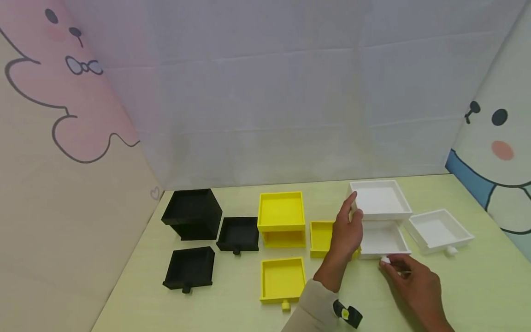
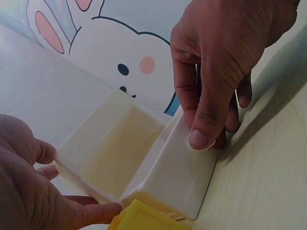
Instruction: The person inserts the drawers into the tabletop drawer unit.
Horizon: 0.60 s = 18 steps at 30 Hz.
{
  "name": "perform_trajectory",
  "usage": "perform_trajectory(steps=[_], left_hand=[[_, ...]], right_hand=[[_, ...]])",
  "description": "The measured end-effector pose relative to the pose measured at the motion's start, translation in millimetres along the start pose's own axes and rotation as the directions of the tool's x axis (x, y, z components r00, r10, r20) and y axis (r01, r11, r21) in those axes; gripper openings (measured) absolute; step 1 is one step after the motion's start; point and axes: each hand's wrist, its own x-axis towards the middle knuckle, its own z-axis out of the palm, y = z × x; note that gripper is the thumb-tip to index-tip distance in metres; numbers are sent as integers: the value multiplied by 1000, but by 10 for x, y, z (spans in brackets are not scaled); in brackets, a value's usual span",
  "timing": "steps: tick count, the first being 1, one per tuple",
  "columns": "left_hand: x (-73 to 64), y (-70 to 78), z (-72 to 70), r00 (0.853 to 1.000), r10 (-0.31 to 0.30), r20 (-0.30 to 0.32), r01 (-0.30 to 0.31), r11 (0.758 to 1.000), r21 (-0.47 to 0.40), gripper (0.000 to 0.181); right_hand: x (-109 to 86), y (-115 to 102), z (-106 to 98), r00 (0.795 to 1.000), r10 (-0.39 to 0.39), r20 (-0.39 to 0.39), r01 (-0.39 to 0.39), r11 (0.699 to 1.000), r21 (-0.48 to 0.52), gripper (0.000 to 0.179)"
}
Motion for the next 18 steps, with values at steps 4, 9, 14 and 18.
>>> perform_trajectory(steps=[4,9,14,18], left_hand=[[2,-4,-1,1000,3,3,-3,1000,-3,40],[12,-3,-6,1000,22,3,-22,1000,2,40],[10,-7,-9,1000,22,0,-22,1000,8,40],[2,-9,-8,1000,11,4,-11,1000,10,40]], right_hand=[[8,1,-6,1000,-18,-8,18,1000,14,17],[24,2,-13,999,-31,-16,32,999,27,16],[31,8,-7,999,-35,-16,35,999,24,16],[30,15,-4,999,-41,-22,41,999,16,16]])
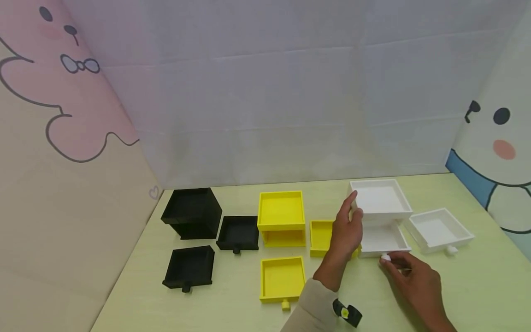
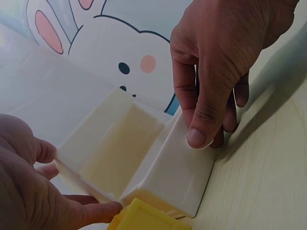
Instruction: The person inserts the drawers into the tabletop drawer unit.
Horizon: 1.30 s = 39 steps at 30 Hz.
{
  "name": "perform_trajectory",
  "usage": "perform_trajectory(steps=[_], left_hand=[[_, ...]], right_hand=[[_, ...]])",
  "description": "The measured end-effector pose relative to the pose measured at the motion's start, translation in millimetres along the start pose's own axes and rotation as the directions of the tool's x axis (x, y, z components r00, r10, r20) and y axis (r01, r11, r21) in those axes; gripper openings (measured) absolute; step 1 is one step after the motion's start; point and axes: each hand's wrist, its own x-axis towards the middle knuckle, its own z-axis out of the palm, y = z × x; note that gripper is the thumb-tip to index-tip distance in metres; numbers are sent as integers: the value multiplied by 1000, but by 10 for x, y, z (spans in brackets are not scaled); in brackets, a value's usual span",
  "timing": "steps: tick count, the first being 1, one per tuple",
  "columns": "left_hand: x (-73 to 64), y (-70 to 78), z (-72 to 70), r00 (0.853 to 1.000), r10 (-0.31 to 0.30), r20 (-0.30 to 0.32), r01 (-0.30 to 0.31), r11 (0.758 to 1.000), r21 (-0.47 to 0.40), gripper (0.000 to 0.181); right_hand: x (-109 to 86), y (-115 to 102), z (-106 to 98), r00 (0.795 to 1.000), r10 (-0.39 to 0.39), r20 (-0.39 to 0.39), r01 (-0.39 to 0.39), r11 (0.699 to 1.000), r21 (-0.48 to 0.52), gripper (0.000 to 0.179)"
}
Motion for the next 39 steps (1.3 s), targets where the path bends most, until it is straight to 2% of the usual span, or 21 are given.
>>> perform_trajectory(steps=[21,39], left_hand=[[-11,-29,-4,1000,19,12,-19,1000,-7,40],[-3,-23,-27,999,34,9,-34,999,-1,40]], right_hand=[[-9,14,3,1000,21,2,-21,1000,0,15],[13,-12,52,998,55,-40,-54,998,26,16]])
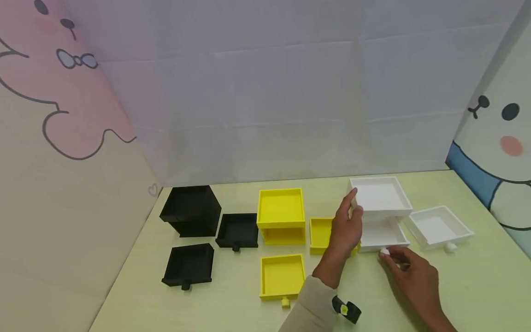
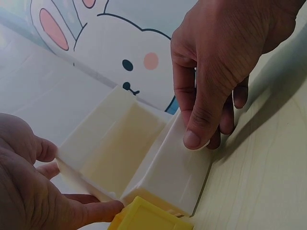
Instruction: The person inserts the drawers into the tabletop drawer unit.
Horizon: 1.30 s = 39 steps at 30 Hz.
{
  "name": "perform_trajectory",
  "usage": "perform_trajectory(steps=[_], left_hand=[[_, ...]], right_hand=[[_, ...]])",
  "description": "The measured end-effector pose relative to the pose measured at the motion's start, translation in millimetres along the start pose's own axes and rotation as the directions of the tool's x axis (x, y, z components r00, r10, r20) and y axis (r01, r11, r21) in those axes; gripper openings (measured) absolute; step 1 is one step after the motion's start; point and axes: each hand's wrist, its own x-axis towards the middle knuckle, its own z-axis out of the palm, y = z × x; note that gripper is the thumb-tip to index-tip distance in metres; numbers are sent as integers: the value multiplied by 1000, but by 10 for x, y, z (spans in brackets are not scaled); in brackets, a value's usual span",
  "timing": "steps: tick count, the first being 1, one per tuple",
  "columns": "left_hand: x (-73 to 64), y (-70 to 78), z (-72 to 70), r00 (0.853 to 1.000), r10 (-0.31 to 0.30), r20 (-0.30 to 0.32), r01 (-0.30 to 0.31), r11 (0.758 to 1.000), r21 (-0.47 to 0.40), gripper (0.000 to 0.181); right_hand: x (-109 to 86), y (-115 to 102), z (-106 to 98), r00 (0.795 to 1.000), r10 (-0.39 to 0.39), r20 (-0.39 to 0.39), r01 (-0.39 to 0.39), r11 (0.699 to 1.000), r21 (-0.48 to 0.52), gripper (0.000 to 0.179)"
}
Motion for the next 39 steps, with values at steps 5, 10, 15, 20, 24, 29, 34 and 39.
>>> perform_trajectory(steps=[5,10,15,20,24,29,34,39], left_hand=[[5,3,15,1000,-13,6,13,1000,4,40],[3,-1,15,1000,-4,6,4,1000,6,40],[3,-4,9,1000,1,9,-1,1000,8,41],[2,-2,9,1000,0,10,0,1000,10,40],[-2,3,5,1000,0,12,-1,1000,9,40],[-5,21,-6,1000,-7,12,7,1000,14,41],[-2,29,-9,1000,-18,11,18,1000,19,41],[0,34,-3,1000,-21,11,21,1000,22,40]], right_hand=[[-1,-2,10,1000,-1,-15,1,1000,-1,16],[5,-15,17,999,-9,-30,9,1000,6,16],[10,-26,18,1000,-5,-31,5,1000,10,16],[14,-28,17,1000,5,-30,-4,1000,10,17],[18,-18,24,999,8,-31,-8,1000,13,16],[21,-9,37,1000,21,-22,-20,1000,15,16],[25,-14,38,999,28,-15,-28,999,24,16],[35,-30,26,1000,28,-13,-28,999,30,17]])
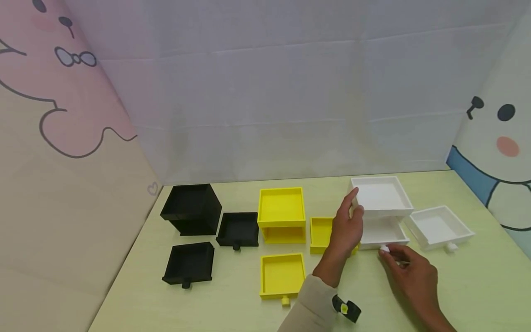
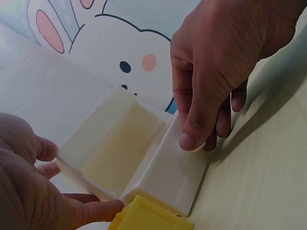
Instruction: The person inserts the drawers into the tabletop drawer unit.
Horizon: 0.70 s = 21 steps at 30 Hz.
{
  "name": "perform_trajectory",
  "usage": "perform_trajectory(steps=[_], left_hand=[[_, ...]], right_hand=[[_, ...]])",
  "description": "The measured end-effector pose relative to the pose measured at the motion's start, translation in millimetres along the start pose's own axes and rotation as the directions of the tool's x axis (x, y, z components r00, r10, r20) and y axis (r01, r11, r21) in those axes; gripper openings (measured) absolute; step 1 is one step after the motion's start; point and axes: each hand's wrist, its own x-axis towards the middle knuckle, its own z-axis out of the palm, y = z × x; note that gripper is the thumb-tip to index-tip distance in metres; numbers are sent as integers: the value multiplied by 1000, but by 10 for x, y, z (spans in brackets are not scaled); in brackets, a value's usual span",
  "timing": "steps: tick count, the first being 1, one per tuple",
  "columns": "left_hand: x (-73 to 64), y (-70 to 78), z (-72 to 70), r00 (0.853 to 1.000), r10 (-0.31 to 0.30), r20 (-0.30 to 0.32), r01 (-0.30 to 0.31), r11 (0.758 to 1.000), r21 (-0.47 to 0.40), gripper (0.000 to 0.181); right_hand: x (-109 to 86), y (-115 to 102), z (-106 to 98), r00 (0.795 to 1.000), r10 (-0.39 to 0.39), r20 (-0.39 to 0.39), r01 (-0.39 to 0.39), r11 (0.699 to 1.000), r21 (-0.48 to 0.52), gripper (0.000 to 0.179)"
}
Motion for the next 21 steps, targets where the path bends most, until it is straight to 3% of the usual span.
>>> perform_trajectory(steps=[21], left_hand=[[21,-9,13,1000,-7,-21,7,1000,5,39]], right_hand=[[12,18,65,999,32,-33,-32,999,-1,15]])
